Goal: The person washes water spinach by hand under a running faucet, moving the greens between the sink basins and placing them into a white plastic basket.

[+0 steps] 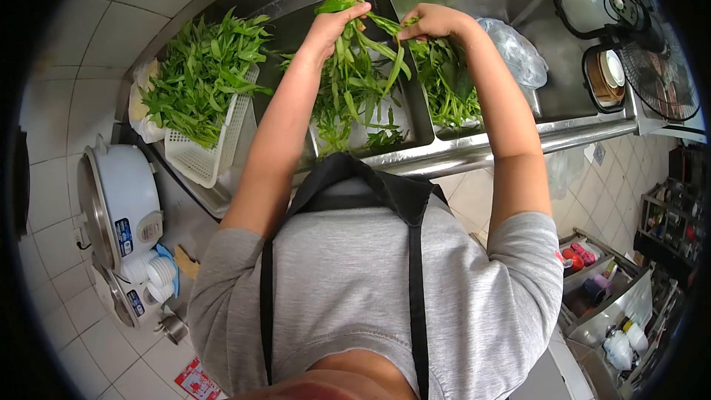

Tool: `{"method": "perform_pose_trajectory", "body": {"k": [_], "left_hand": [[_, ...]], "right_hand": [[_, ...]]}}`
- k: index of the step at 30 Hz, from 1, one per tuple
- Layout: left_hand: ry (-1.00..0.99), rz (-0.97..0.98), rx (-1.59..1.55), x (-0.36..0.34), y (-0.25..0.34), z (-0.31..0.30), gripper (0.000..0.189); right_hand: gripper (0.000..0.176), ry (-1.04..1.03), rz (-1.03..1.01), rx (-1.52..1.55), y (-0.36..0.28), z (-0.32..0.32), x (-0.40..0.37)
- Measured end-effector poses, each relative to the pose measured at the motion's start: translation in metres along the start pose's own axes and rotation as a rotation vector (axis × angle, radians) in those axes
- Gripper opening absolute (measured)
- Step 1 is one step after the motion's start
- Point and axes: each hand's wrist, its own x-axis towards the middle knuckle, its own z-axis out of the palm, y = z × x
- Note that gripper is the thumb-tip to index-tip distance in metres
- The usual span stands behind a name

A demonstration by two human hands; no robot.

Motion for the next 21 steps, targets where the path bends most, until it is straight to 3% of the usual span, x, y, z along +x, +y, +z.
{"method": "perform_pose_trajectory", "body": {"k": [3,7,9,12,14,21], "left_hand": [[0.009,-0.109,0.034,-0.007,0.001,-0.014,0.03],[0.025,-0.057,0.067,-0.005,-0.014,-0.033,0.028],[0.057,-0.039,0.064,-0.008,-0.019,-0.042,0.029],[0.138,-0.047,0.065,-0.01,-0.023,-0.05,0.028],[0.165,0.029,0.05,-0.009,-0.029,-0.052,0.026],[0.331,0.025,0.072,-0.002,-0.044,-0.049,0.022]], "right_hand": [[0.025,-0.064,-0.017,0.245,0.012,-0.002,0.009],[0.027,0.047,-0.045,0.173,0.014,0.002,0.027],[0.026,0.438,-0.116,-0.162,0.015,0.005,0.038],[0.024,0.592,-0.119,-0.311,-0.006,0.007,0.041],[0.023,0.589,-0.207,-0.306,-0.019,0.016,0.046],[0.024,0.484,-0.24,-0.478,-0.051,0.053,0.059]]}}
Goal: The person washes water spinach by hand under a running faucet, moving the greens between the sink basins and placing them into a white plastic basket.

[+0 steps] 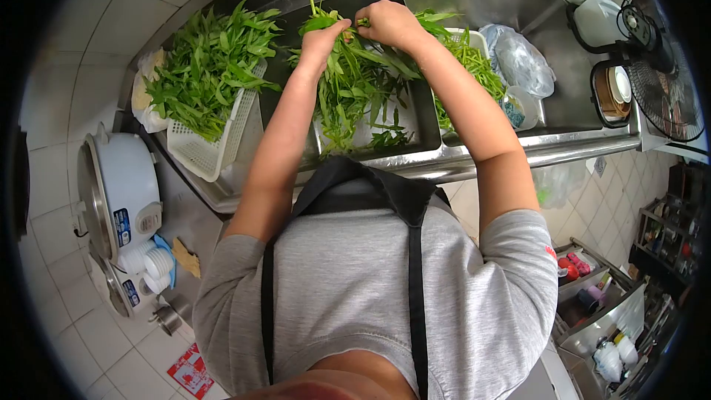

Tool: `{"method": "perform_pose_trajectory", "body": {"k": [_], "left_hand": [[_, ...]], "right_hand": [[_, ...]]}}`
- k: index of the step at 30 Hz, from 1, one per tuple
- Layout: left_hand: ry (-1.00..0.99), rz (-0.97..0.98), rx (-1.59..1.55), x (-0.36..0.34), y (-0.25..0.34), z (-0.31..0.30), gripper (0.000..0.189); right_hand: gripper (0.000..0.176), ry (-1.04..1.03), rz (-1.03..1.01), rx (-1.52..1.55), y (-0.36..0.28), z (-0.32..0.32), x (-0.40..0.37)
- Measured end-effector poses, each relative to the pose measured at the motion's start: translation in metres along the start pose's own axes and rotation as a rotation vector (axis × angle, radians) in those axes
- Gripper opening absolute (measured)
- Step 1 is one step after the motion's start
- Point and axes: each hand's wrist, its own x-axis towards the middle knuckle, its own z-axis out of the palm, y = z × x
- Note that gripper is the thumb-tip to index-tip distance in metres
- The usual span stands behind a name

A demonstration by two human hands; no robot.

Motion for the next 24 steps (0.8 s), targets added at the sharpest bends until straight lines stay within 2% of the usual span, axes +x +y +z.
{"method": "perform_pose_trajectory", "body": {"k": [2,9,11,13,15,17,18,21,23,24], "left_hand": [[0.022,0.017,0.03,0.002,-0.005,0.0,0.021],[0.087,0.064,-0.003,-0.009,0.003,0.001,0.018],[0.105,0.076,-0.104,-0.008,0.004,-0.004,0.018],[0.105,0.069,-0.116,-0.006,0.005,-0.008,0.018],[0.106,0.058,-0.142,-0.002,0.008,-0.01,0.019],[0.009,0.042,-0.135,-0.009,0.025,0.005,0.023],[-0.057,0.05,-0.077,-0.005,0.028,0.017,0.022],[-0.305,0.095,-0.093,-0.006,0.04,0.066,0.026],[-0.491,0.206,-0.165,-0.009,0.046,0.1,0.03],[-0.471,0.31,-0.038,-0.001,0.038,0.114,0.028]], "right_hand": [[0.026,0.001,-0.027,0.121,-0.002,0.003,0.001],[0.037,-0.076,0.015,0.037,0.0,0.004,0.002],[0.04,-0.117,0.084,0.091,0.003,-0.006,-0.004],[0.036,-0.042,0.05,0.133,0.032,-0.001,-0.009],[0.028,0.034,0.075,0.611,0.062,-0.005,-0.016],[0.015,0.007,0.251,0.785,0.062,-0.039,-0.034],[0.011,0.024,0.276,0.932,0.069,-0.044,-0.041],[0.012,0.018,0.286,0.873,0.083,-0.063,-0.052],[0.014,0.044,0.264,0.856,0.087,-0.067,-0.057],[0.016,0.07,0.235,0.845,0.09,-0.069,-0.06]]}}
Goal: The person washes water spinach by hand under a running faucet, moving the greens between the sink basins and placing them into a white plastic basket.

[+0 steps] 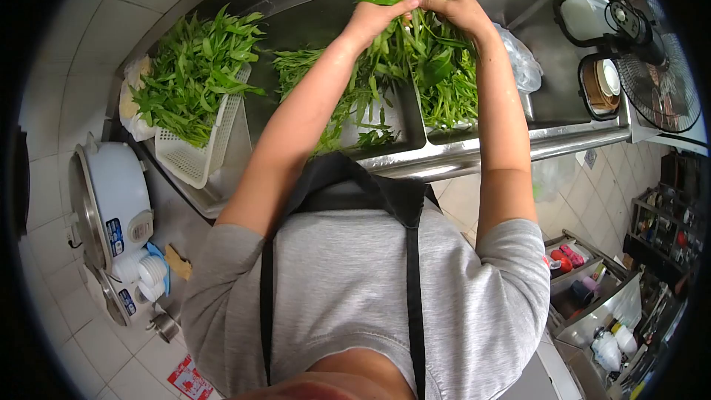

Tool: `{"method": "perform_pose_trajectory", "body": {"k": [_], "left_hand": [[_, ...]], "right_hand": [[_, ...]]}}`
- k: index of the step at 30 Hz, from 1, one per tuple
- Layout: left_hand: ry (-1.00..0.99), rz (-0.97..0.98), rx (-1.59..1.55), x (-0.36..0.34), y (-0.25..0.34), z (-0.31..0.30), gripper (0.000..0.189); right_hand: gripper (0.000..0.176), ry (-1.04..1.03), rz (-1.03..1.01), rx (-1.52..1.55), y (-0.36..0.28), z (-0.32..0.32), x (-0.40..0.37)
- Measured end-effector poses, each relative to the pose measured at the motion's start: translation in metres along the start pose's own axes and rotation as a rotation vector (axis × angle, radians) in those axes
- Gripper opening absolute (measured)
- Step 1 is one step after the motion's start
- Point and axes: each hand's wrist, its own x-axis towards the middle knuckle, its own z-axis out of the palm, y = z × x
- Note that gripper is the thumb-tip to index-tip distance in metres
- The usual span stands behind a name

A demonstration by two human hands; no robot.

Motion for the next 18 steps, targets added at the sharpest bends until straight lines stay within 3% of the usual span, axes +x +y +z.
{"method": "perform_pose_trajectory", "body": {"k": [5,7,9,11,15,16,18], "left_hand": [[0.043,0.038,0.173,0.02,-0.002,0.023,0.024],[-0.149,0.044,0.291,0.027,-0.005,0.029,0.025],[-0.154,0.019,0.352,0.029,-0.015,0.029,0.027],[-0.057,-0.012,0.124,0.028,-0.03,0.021,0.027],[-0.01,-0.305,-0.291,0.008,-0.016,-0.029,0.035],[0.006,-0.328,-0.42,0.004,-0.017,-0.043,0.036],[0.049,-0.369,-0.608,-0.008,-0.017,-0.068,0.037]], "right_hand": [[0.022,0.203,0.079,0.079,0.006,-0.021,-0.012],[0.021,0.199,-0.006,0.056,0.004,-0.014,-0.013],[0.023,0.255,-0.041,-0.058,0.013,-0.023,-0.011],[0.026,0.46,0.055,-0.267,0.015,-0.036,-0.012],[0.034,0.452,0.108,-0.513,0.03,-0.052,-0.014],[0.036,0.471,0.014,-0.638,0.034,-0.049,-0.015],[0.035,0.478,0.017,-0.738,0.037,-0.042,-0.017]]}}
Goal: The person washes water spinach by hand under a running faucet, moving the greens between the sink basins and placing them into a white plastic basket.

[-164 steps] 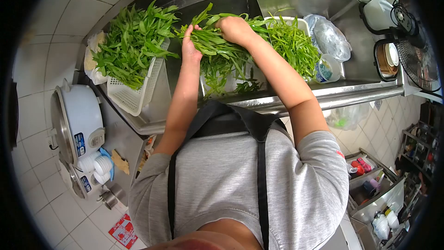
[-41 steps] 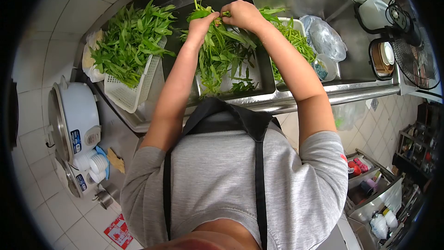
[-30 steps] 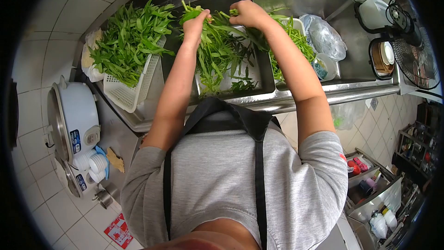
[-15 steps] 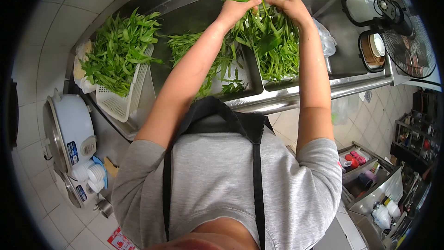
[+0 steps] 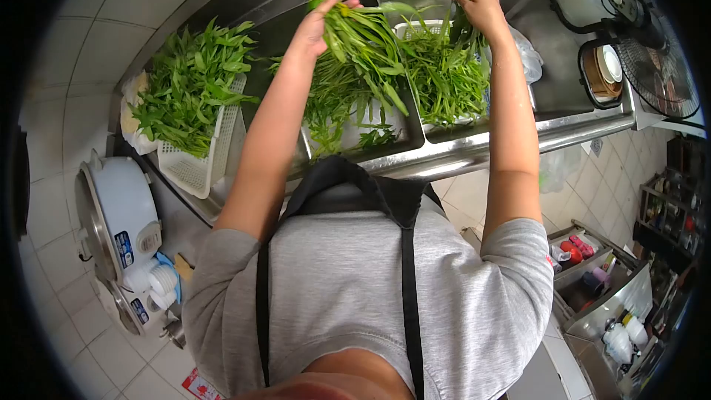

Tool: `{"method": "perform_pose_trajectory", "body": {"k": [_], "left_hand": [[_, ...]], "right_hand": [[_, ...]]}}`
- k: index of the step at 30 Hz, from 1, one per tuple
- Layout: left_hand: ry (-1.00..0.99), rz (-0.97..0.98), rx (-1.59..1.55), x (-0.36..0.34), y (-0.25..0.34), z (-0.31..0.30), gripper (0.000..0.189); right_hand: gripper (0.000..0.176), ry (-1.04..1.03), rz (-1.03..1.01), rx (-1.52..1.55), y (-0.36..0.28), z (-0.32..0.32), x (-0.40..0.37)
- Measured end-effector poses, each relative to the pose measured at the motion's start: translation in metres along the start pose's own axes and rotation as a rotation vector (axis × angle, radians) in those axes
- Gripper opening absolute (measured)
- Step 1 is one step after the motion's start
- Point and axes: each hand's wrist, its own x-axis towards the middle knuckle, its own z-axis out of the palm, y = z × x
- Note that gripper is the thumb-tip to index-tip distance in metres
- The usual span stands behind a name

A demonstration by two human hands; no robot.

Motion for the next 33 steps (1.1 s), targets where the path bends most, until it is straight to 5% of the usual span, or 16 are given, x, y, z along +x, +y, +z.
{"method": "perform_pose_trajectory", "body": {"k": [3,5,7,9,12,18,25,33], "left_hand": [[0.002,0.071,-0.15,-0.02,0.013,-0.026,0.032],[0.024,0.083,-0.173,-0.033,0.019,-0.036,0.031],[0.044,0.12,-0.236,-0.04,0.021,-0.045,0.03],[0.065,0.145,-0.23,-0.043,0.021,-0.049,0.03],[0.079,0.178,-0.268,-0.044,0.018,-0.05,0.028],[0.158,0.09,-0.273,-0.041,0.013,-0.058,0.028],[0.458,0.0,0.075,-0.052,0.013,-0.052,0.029],[0.404,0.016,0.262,-0.053,0.012,-0.043,0.035]], "right_hand": [[0.029,0.116,-0.14,-0.094,-0.001,0.02,0.002],[0.023,-0.217,-0.089,0.417,-0.008,0.03,0.007],[0.017,-0.343,-0.037,0.423,-0.052,0.033,-0.001],[0.017,-0.278,-0.315,0.458,-0.081,0.057,-0.009],[0.016,-0.256,-0.47,0.275,-0.121,0.093,-0.018],[0.021,-0.11,-0.506,0.029,-0.143,0.118,-0.016],[0.02,-0.246,-0.538,-0.007,-0.136,0.112,-0.008],[0.019,-0.214,-0.349,0.34,-0.123,0.125,-0.003]]}}
